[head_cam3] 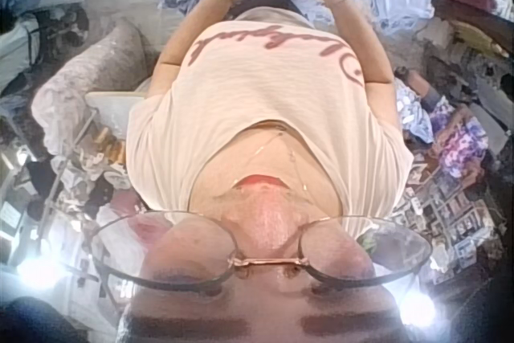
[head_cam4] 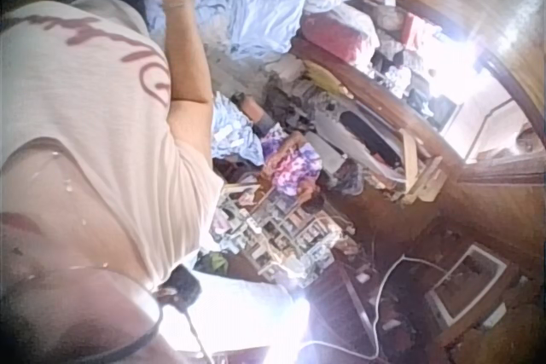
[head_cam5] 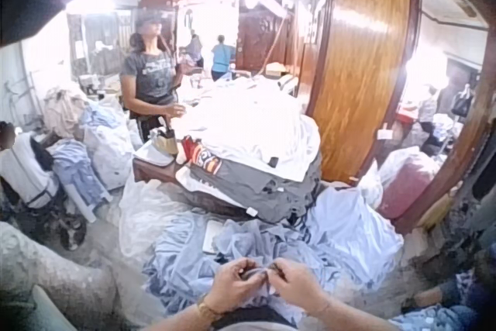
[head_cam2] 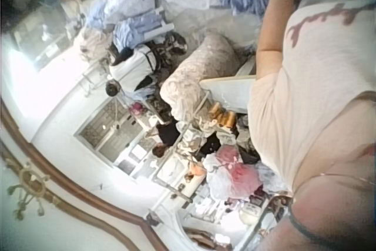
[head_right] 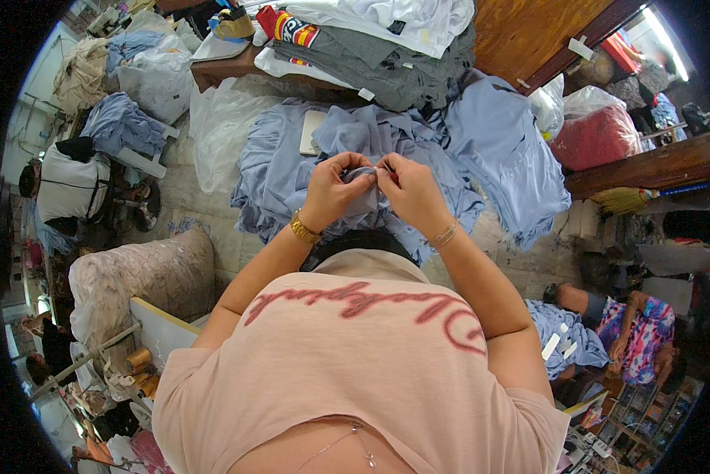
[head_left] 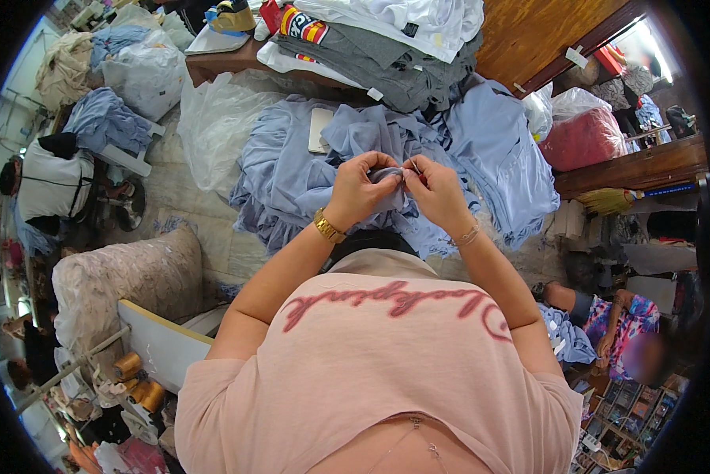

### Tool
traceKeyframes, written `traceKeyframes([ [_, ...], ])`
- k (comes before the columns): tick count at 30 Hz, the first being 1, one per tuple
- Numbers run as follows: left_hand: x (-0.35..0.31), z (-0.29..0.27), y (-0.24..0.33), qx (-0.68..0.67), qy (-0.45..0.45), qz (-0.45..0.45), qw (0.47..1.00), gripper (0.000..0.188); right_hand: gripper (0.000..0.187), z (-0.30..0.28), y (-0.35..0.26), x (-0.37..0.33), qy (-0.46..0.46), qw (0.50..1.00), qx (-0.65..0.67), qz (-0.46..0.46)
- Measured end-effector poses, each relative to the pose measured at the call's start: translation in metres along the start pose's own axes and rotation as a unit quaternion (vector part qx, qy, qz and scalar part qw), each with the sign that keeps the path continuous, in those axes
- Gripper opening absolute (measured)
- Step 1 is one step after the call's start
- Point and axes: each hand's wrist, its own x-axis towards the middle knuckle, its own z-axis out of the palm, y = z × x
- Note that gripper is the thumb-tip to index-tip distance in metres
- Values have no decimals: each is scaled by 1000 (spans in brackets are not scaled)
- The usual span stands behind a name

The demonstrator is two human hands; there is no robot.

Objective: The person sorts and trims loose threads from a pile of blue collared shirts by hand and using snips, then moves them between stacks on a table.

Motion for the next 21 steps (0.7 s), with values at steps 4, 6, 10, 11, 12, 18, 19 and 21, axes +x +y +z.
traceKeyframes([
  [4, 0, -1, -5, -12, 4, -32, 999, 19, 18, -5, 5, 2, -59, 981, 144, 115],
  [6, 0, -1, -1, -15, 3, -47, 999, 19, 23, -17, -3, 0, -82, 940, 273, 189],
  [10, 1, -1, -8, -7, 12, -34, 999, 19, 33, -33, -15, -7, -153, 876, 364, 277],
  [11, 1, -1, -8, -11, 13, -34, 999, 20, 32, -34, -17, -7, -171, 872, 363, 281],
  [12, 2, -1, -8, -16, 13, -35, 999, 20, 31, -36, -19, -7, -189, 867, 363, 284],
  [18, 2, -1, -9, -52, -11, -43, 998, 16, 31, -35, -17, -6, -206, 871, 352, 275],
  [19, 2, -1, -8, -63, -15, -47, 997, 16, 31, -35, -17, -5, -206, 871, 351, 273],
  [21, 1, -1, -3, -86, -23, -55, 994, 14, 30, -35, -17, -5, -208, 871, 344, 282],
])
